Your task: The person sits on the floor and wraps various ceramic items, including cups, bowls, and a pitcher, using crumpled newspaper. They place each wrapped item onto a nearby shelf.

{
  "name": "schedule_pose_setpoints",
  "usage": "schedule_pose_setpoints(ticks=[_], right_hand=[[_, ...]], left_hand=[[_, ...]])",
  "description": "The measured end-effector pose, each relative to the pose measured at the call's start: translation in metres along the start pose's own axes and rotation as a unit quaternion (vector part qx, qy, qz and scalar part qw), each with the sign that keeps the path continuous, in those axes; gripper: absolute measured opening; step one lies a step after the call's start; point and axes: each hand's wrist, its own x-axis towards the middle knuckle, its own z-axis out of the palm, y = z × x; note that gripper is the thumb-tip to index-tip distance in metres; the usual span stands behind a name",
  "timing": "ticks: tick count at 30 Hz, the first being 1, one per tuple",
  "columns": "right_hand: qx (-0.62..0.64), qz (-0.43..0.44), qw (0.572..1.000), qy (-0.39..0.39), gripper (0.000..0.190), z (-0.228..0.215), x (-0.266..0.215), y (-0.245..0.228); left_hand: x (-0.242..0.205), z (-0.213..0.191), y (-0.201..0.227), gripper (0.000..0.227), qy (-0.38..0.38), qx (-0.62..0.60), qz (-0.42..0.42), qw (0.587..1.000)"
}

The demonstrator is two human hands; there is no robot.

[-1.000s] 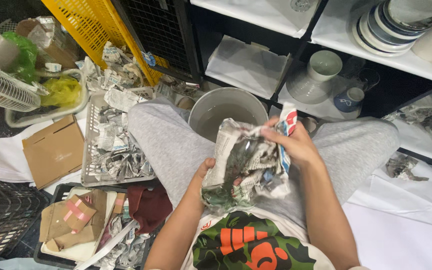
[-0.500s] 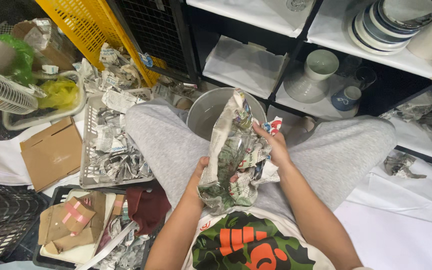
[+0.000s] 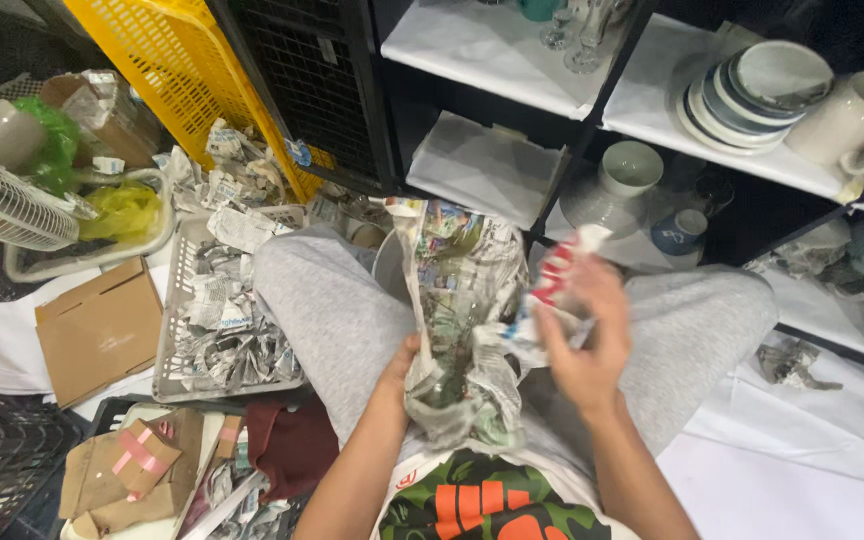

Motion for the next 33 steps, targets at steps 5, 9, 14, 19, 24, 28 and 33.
schedule_pose_setpoints(ticks=[5, 9, 14, 19, 24, 28, 33], right_hand=[[0.025, 0.096, 0.984, -0.147, 0.034, 0.010, -0.004, -0.004], [0.065, 0.149, 0.981, -0.104, 0.026, 0.025, -0.030, 0.003], [0.101, 0.161, 0.976, -0.110, 0.019, 0.035, -0.049, 0.016], [0.038, 0.184, 0.963, -0.194, 0.033, 0.041, -0.057, 0.018], [0.069, 0.237, 0.949, -0.194, 0.055, 0.046, -0.053, 0.024], [0.117, 0.310, 0.913, -0.240, 0.067, 0.039, -0.048, 0.036], [0.086, 0.305, 0.919, -0.235, 0.083, 0.038, -0.051, 0.041]], left_hand=[[-0.002, 0.000, -0.006, 0.084, 0.065, 0.043, 0.016, 0.997], [-0.013, 0.012, -0.016, 0.082, 0.106, 0.072, 0.053, 0.990], [-0.001, 0.022, -0.007, 0.081, 0.127, 0.030, 0.042, 0.991], [-0.006, 0.027, -0.007, 0.094, 0.100, 0.021, 0.049, 0.994], [0.001, 0.025, -0.009, 0.103, 0.066, 0.026, 0.028, 0.997], [0.008, 0.015, -0.010, 0.099, 0.060, 0.188, 0.094, 0.976], [0.016, 0.008, -0.014, 0.097, 0.053, 0.271, 0.083, 0.958]])
